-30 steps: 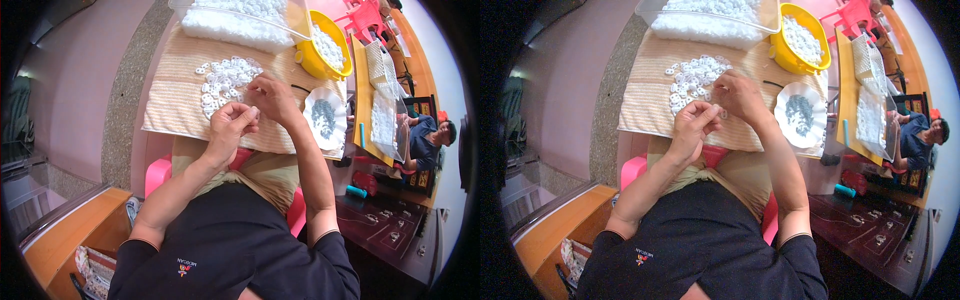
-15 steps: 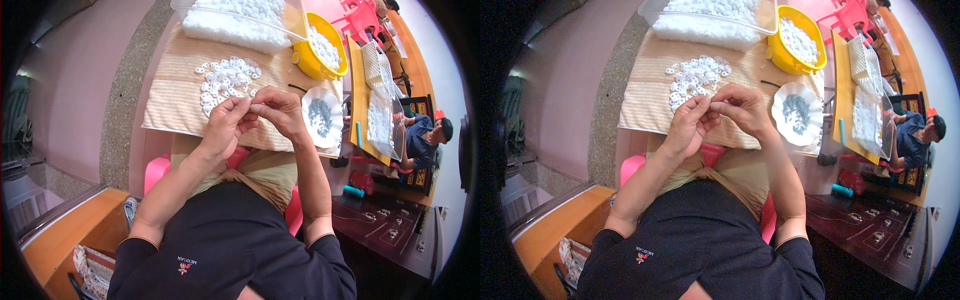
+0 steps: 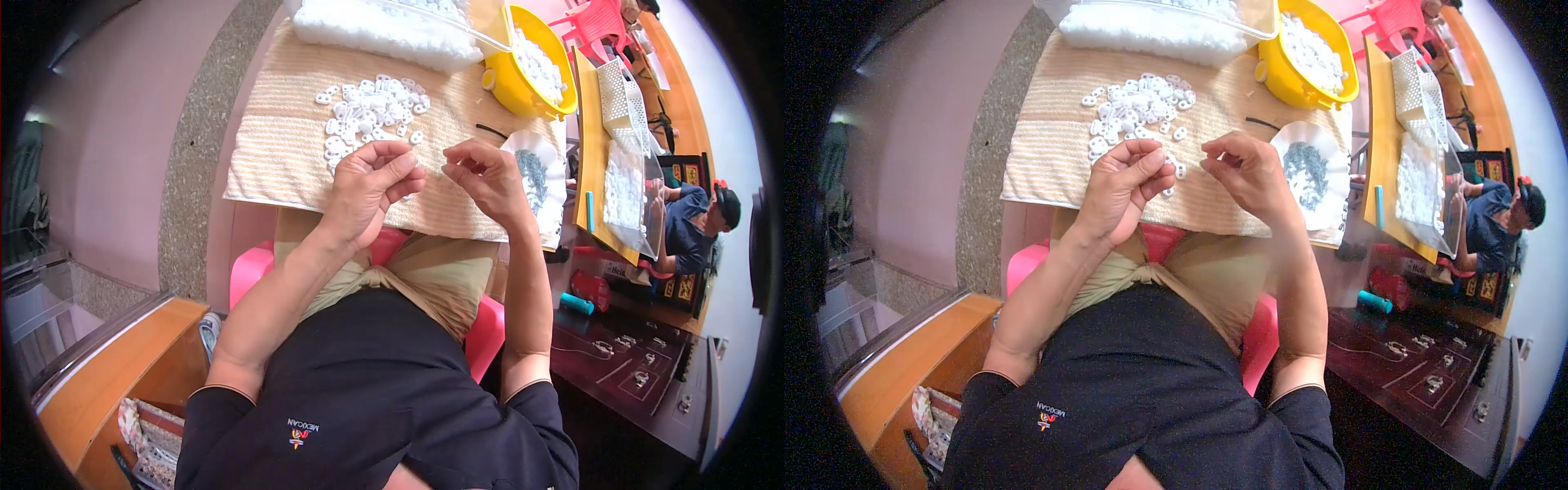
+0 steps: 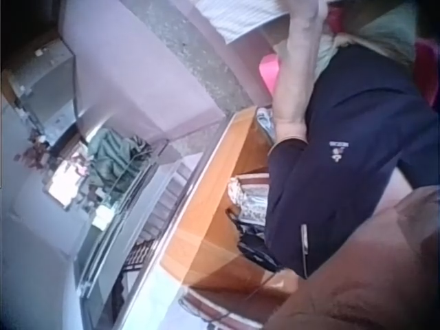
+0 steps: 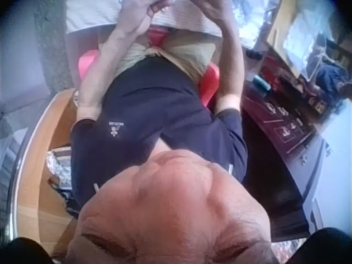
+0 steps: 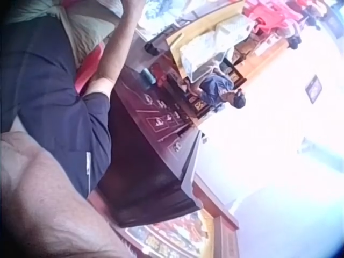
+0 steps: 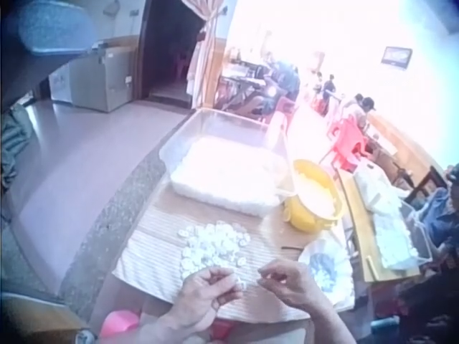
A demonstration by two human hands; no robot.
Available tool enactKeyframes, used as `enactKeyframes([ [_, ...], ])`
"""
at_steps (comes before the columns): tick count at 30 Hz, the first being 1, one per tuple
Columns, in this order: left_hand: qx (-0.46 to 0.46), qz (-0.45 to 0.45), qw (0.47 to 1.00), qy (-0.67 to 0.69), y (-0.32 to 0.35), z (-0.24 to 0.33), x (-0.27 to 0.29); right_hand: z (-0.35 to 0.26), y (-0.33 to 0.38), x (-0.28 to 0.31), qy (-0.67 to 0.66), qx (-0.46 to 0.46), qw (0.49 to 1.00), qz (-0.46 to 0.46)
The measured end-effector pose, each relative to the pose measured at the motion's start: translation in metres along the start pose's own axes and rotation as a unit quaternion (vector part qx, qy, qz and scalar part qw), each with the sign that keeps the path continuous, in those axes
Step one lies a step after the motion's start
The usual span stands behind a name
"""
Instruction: Assembling small white plastic components by manually inserting small pieces into them.
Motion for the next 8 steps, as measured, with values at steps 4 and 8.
enactKeyframes([
  [4, -0.011, 0.007, 1.000, -0.003, -0.0002, -0.0018, 0.0002, 0.0036, 0.0046, -0.0030, 0.098, -0.011, 0.995, 0.002],
  [8, -0.006, 0.009, 1.000, -0.005, -0.0004, -0.0045, 0.0034, 0.0034, 0.0085, -0.0050, 0.143, -0.045, 0.989, -0.006],
])
Point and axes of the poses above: each hand's wrist, its own y-axis away from the middle knuckle, its own x-axis out of the back of the hand, z = x × y, the point moved 3 cm from there along -y, towards the middle knuckle, and after that the axes turned 14 degrees about -z, right-handed, at the moved point
